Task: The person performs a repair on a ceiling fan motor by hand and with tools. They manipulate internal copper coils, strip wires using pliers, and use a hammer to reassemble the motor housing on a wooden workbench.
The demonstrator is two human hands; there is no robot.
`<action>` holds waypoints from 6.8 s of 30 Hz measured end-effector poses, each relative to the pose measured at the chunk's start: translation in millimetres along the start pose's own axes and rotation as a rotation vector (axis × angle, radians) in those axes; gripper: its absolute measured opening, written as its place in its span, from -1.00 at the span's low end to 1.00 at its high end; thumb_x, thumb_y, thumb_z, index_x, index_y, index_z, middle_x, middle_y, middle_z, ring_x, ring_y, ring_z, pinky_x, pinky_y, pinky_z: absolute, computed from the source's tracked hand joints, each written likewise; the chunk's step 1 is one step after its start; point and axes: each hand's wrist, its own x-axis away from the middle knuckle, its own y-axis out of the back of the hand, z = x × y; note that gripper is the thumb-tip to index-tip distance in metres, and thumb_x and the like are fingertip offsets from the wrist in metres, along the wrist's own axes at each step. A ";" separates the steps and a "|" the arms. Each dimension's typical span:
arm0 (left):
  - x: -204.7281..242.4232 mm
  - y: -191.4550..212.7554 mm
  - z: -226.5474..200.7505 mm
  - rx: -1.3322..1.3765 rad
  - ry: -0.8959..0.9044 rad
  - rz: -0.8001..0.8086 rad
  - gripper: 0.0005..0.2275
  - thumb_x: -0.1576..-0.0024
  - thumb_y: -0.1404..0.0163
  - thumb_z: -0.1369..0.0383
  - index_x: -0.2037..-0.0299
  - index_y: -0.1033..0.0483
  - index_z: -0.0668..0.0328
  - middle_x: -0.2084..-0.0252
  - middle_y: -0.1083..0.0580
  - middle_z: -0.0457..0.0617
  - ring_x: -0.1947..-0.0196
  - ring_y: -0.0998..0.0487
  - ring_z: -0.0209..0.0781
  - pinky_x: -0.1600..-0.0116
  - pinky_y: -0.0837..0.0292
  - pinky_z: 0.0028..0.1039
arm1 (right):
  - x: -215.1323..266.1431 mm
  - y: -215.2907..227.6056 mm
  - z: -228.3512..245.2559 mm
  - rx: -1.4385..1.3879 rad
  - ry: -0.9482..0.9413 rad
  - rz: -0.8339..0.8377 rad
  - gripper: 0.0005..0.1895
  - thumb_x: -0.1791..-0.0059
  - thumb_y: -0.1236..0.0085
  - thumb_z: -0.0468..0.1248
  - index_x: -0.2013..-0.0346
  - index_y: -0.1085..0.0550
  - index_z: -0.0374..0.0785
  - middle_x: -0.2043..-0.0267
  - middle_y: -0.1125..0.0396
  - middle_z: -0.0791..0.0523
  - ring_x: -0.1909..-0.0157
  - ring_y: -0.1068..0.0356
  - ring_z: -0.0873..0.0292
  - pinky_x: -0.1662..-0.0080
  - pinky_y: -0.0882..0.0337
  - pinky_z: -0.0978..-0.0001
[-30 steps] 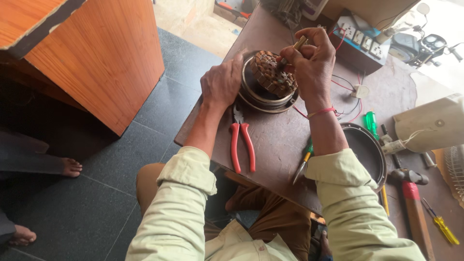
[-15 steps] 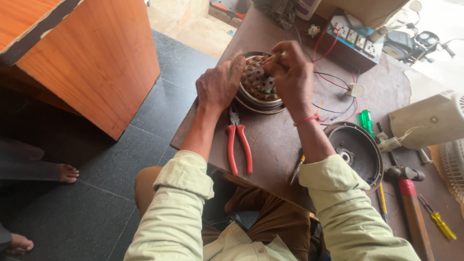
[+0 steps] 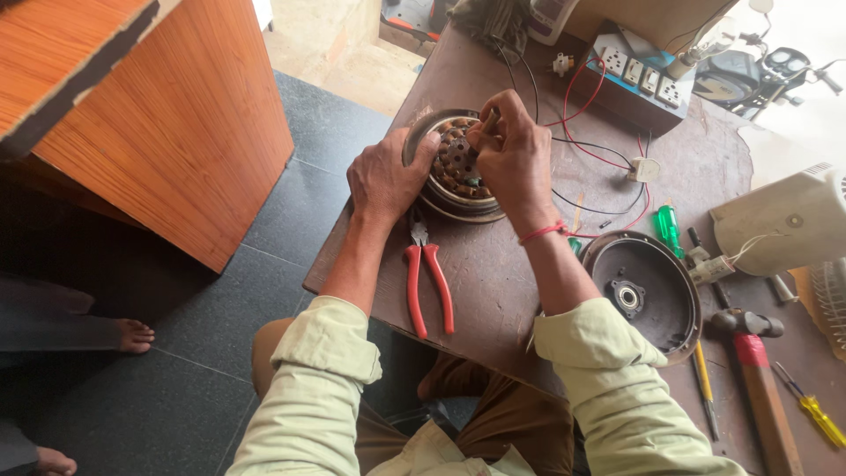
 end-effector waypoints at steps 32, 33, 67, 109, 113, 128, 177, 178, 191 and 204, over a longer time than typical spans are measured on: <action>-4.1 -20.6 22.1 0.089 -0.094 -0.322 -0.41 -0.37 0.43 -0.05 0.38 -0.49 0.27 0.54 -0.52 0.25 0.46 -0.61 0.24 0.36 -0.47 -0.07 | -29.2 29.0 -16.1 -0.467 -0.041 0.368 -0.81 0.04 -0.25 -0.42 0.13 -0.58 -0.31 0.17 -0.56 0.06 0.09 -0.57 0.25 -0.01 -0.59 0.40; -4.7 -20.7 22.2 0.098 -0.050 -0.268 -0.43 -0.36 0.43 -0.03 0.39 -0.49 0.25 0.55 -0.52 0.24 0.49 -0.63 0.21 0.38 -0.48 -0.08 | -23.3 23.7 -11.6 -0.415 -0.029 0.262 -0.81 0.06 -0.28 -0.38 0.15 -0.58 -0.31 0.19 -0.57 0.05 0.11 -0.58 0.24 0.04 -0.60 0.40; -2.8 -16.7 20.3 -0.005 -0.066 -0.093 -0.62 -0.30 0.29 0.17 0.07 -0.59 0.17 0.30 -0.58 0.30 0.19 -0.61 0.35 0.03 -0.49 0.00 | -9.0 24.0 11.0 0.315 -0.226 0.087 -0.59 0.05 -0.52 -0.06 0.22 -0.55 -0.32 0.32 -0.55 -0.01 0.28 -0.56 0.13 0.14 -0.48 0.34; -4.4 -17.6 22.7 -0.005 -0.086 -0.129 -0.64 -0.23 0.29 0.23 0.20 -0.63 0.16 0.31 -0.57 0.29 0.23 -0.59 0.37 0.03 -0.47 0.02 | -22.1 37.4 -5.9 -0.359 -0.050 0.309 -0.85 0.02 -0.24 -0.43 0.16 -0.61 -0.29 0.21 -0.58 0.07 0.14 -0.55 0.25 0.04 -0.55 0.39; -8.7 -18.6 25.0 0.026 -0.002 -0.024 -0.64 -0.26 0.34 0.24 0.17 -0.60 0.14 0.33 -0.58 0.23 0.28 -0.66 0.23 0.07 -0.54 -0.07 | -11.7 27.8 10.5 0.079 0.072 0.018 -0.84 0.08 -0.34 -0.26 0.24 -0.62 -0.22 0.33 -0.53 -0.01 0.30 -0.57 0.09 0.22 -0.52 0.26; -12.2 -22.1 40.7 -0.012 -0.349 -0.221 -0.70 -0.28 0.16 0.29 0.15 -0.64 0.30 0.24 -0.59 0.25 0.25 -0.64 0.25 0.09 -0.51 -0.10 | 129.5 27.8 95.9 0.229 0.142 0.279 -0.70 0.16 -0.32 -0.03 0.33 -0.55 -0.17 0.28 -0.40 -0.04 0.24 -0.40 -0.13 0.25 -0.38 0.00; 127.6 67.1 -53.3 0.360 0.312 0.116 -0.76 -0.19 0.18 0.47 0.13 -0.52 0.52 0.53 -0.58 0.11 0.61 -0.65 -0.20 0.57 -0.45 -0.49 | 225.1 180.5 2.7 0.570 -0.068 0.041 -0.52 0.32 -0.28 -0.45 0.10 -0.58 -0.20 0.07 -0.42 0.12 -0.06 -0.36 0.00 -0.10 -0.30 0.10; 127.8 69.5 -50.2 0.403 0.301 0.123 -0.74 -0.20 0.16 0.44 0.08 -0.53 0.52 0.51 -0.58 0.08 0.60 -0.65 -0.22 0.58 -0.45 -0.49 | 224.1 179.3 1.2 0.577 -0.063 0.038 -0.54 0.31 -0.28 -0.45 0.11 -0.59 -0.20 0.09 -0.42 0.13 -0.05 -0.36 0.01 -0.08 -0.29 0.10; 154.5 95.3 -35.0 0.273 0.297 0.063 -0.59 -0.26 0.04 0.23 -0.24 -0.44 0.31 0.45 -0.60 0.02 0.56 -0.61 -0.32 0.50 -0.50 -0.53 | 213.4 181.5 -4.9 0.569 0.018 -0.124 -0.68 0.19 -0.18 -0.52 0.16 -0.55 -0.27 0.10 -0.45 0.08 -0.08 -0.41 0.00 -0.13 -0.27 0.13; 201.7 52.3 -85.8 0.695 -0.090 0.218 -0.73 -0.23 -0.06 0.41 -0.11 -0.52 0.31 0.25 -0.59 0.03 0.37 -0.66 -0.34 0.31 -0.65 -0.56 | 229.9 197.1 40.4 -0.199 -0.353 -0.450 -0.87 -0.02 -0.27 -0.53 0.16 -0.49 -0.43 0.23 -0.37 0.17 0.24 -0.27 0.37 0.15 -0.25 0.57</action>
